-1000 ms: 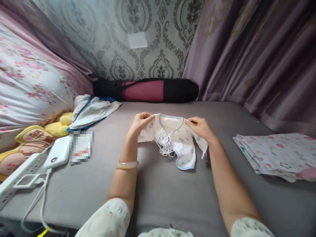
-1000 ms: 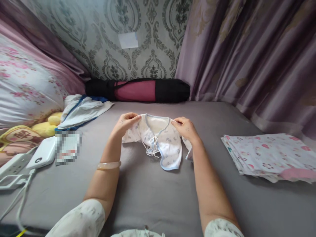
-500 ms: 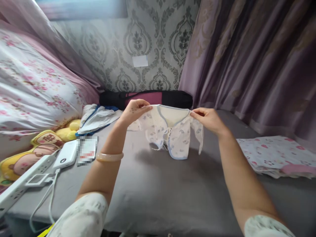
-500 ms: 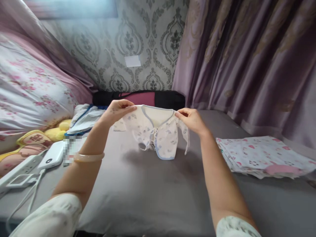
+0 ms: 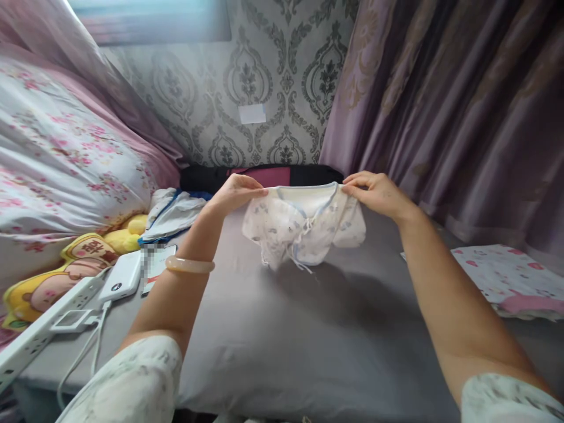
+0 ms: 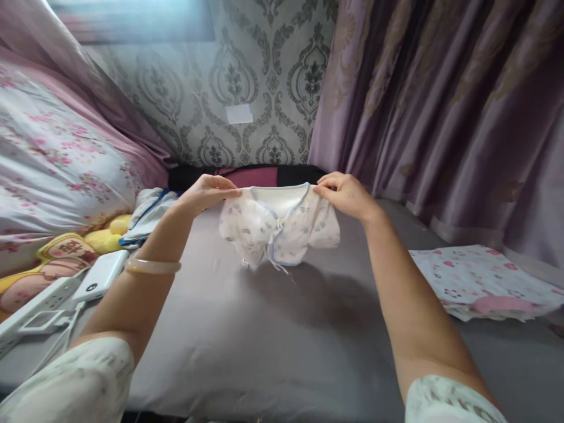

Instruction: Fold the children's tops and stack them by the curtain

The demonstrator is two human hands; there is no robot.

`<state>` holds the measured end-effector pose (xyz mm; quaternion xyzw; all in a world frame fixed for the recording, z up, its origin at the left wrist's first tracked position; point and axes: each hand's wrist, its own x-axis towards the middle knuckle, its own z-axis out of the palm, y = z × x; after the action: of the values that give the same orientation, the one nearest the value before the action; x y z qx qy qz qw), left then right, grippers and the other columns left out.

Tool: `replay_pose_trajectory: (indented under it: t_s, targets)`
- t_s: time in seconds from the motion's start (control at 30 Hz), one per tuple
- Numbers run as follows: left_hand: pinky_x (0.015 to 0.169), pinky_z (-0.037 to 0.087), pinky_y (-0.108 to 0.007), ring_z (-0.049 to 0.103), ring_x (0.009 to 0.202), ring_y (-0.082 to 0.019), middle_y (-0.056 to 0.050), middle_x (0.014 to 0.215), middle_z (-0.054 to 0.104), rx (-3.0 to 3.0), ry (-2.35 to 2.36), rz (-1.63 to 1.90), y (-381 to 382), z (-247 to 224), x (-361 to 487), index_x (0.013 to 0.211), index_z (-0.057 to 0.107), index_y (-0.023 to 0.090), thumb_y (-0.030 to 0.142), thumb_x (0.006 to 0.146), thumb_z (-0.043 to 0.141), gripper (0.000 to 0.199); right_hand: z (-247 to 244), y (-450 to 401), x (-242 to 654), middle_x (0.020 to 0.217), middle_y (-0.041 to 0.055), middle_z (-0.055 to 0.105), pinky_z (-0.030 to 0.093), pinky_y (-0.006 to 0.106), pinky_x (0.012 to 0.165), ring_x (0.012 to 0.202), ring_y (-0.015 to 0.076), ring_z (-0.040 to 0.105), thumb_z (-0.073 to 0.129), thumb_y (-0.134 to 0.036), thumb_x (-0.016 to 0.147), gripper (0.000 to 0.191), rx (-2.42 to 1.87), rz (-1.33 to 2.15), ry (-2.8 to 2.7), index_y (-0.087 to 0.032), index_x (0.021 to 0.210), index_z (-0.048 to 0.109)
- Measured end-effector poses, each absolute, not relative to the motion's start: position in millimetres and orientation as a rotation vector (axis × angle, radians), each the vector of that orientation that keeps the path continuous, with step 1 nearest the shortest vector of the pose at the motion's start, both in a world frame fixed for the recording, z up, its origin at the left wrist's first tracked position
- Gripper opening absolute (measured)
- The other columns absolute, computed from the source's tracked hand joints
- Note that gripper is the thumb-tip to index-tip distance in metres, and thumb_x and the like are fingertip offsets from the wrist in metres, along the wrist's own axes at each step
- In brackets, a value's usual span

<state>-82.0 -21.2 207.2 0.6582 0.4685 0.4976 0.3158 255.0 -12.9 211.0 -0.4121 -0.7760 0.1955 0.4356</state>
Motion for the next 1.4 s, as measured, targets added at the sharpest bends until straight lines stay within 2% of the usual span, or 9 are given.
replay_pose_trajectory:
  t_s: [0.17, 0.27, 0.4, 0.53, 0.67, 0.8, 0.93, 1.27, 1.4]
  targets:
    - [0.065, 0.049, -0.028, 0.063, 0.073, -0.017, -0.006, 0.073, 0.069, 1.745, 1.173, 1.283, -13.7, 201.4, -76.7, 0.076, 0.075, 0.015, 0.037, 0.066, 0.079, 0.025, 201.0, -7.0, 252.0, 0.106, 0.0043, 0.07, 0.052, 0.037, 0.089, 0.103, 0.024, 0.063, 0.069, -0.06, 0.076, 0.036, -1.023, 0.649, -1.95, -0.025, 0.083, 0.078]
    - [0.063, 0.048, -0.027, 0.062, 0.071, -0.016, -0.006, 0.07, 0.067, 1.783, 1.24, 1.334, -12.2, 200.6, -74.7, 0.07, 0.073, 0.014, 0.035, 0.062, 0.081, 0.024, 196.6, -2.1, 250.6, 0.105, 0.005, 0.071, 0.05, 0.037, 0.092, 0.102, 0.0243, 0.063, 0.074, -0.06, 0.07, 0.037, -1.049, 0.588, -1.928, -0.024, 0.077, 0.078]
    - [0.068, 0.049, -0.027, 0.064, 0.076, -0.016, -0.006, 0.079, 0.071, 1.792, 1.159, 1.295, -12.7, 200.8, -74.2, 0.082, 0.075, 0.015, 0.043, 0.069, 0.076, 0.03, 194.2, 5.0, 250.2, 0.105, 0.0056, 0.071, 0.05, 0.037, 0.091, 0.103, 0.0239, 0.064, 0.071, -0.064, 0.072, 0.043, -0.978, 0.698, -1.887, -0.024, 0.084, 0.078]
    - [0.069, 0.049, -0.028, 0.064, 0.075, -0.017, -0.005, 0.073, 0.07, 1.765, 1.254, 1.247, -11.5, 199.7, -74.1, 0.078, 0.075, 0.014, 0.042, 0.064, 0.08, 0.031, 193.7, 9.3, 250.6, 0.107, 0.0063, 0.071, 0.049, 0.037, 0.092, 0.103, 0.0245, 0.063, 0.074, -0.065, 0.068, 0.044, -0.997, 0.589, -1.891, -0.022, 0.08, 0.077]
    - [0.072, 0.049, -0.029, 0.065, 0.078, -0.017, -0.006, 0.08, 0.072, 1.709, 1.158, 1.24, -5.4, 197.7, -72.6, 0.084, 0.075, 0.015, 0.043, 0.067, 0.077, 0.033, 190.1, 13.0, 251.2, 0.098, 0.0048, 0.073, 0.05, 0.035, 0.088, 0.097, 0.0226, 0.065, 0.068, -0.064, 0.074, 0.043, -0.98, 0.61, -1.908, -0.023, 0.083, 0.077]
    - [0.066, 0.046, -0.027, 0.061, 0.069, -0.014, -0.004, 0.072, 0.069, 1.696, 1.235, 1.283, 1.6, 191.8, -69.0, 0.077, 0.072, 0.013, 0.04, 0.067, 0.076, 0.029, 182.8, 20.2, 253.3, 0.09, 0.0053, 0.073, 0.051, 0.032, 0.078, 0.086, 0.0209, 0.065, 0.067, -0.062, 0.075, 0.044, -1.05, 0.461, -1.847, -0.019, 0.081, 0.075]
    - [0.058, 0.042, -0.022, 0.055, 0.061, -0.01, -0.001, 0.067, 0.064, 1.714, 1.128, 1.365, 3.5, 186.0, -63.7, 0.074, 0.067, 0.015, 0.043, 0.071, 0.074, 0.029, 178.1, 23.5, 254.9, 0.084, 0.0059, 0.072, 0.049, 0.03, 0.068, 0.076, 0.0188, 0.064, 0.063, -0.064, 0.077, 0.049, -1.074, 0.453, -1.807, -0.017, 0.084, 0.074]
    - [0.044, 0.028, -0.018, 0.038, 0.048, -0.006, 0.007, 0.056, 0.044, 1.819, 1.069, 1.702, -5.2, 177.8, -51.9, 0.079, 0.06, 0.018, 0.044, 0.08, 0.066, 0.026, 174.7, 7.2, 242.3, 0.075, 0.004, 0.066, 0.043, 0.029, 0.064, 0.066, 0.0157, 0.056, 0.049, -0.061, 0.089, 0.048, -1.115, 0.092, -1.776, -0.017, 0.088, 0.067]
    - [0.045, 0.03, -0.018, 0.04, 0.051, -0.007, 0.005, 0.058, 0.048, 1.958, 1.153, 1.725, -30.0, 187.2, -60.8, 0.08, 0.063, 0.019, 0.041, 0.08, 0.067, 0.023, 184.8, -18.2, 240.0, 0.076, 0.0035, 0.066, 0.044, 0.028, 0.062, 0.069, 0.016, 0.057, 0.052, -0.064, 0.086, 0.047, -1.049, 0.179, -1.752, -0.019, 0.086, 0.067]
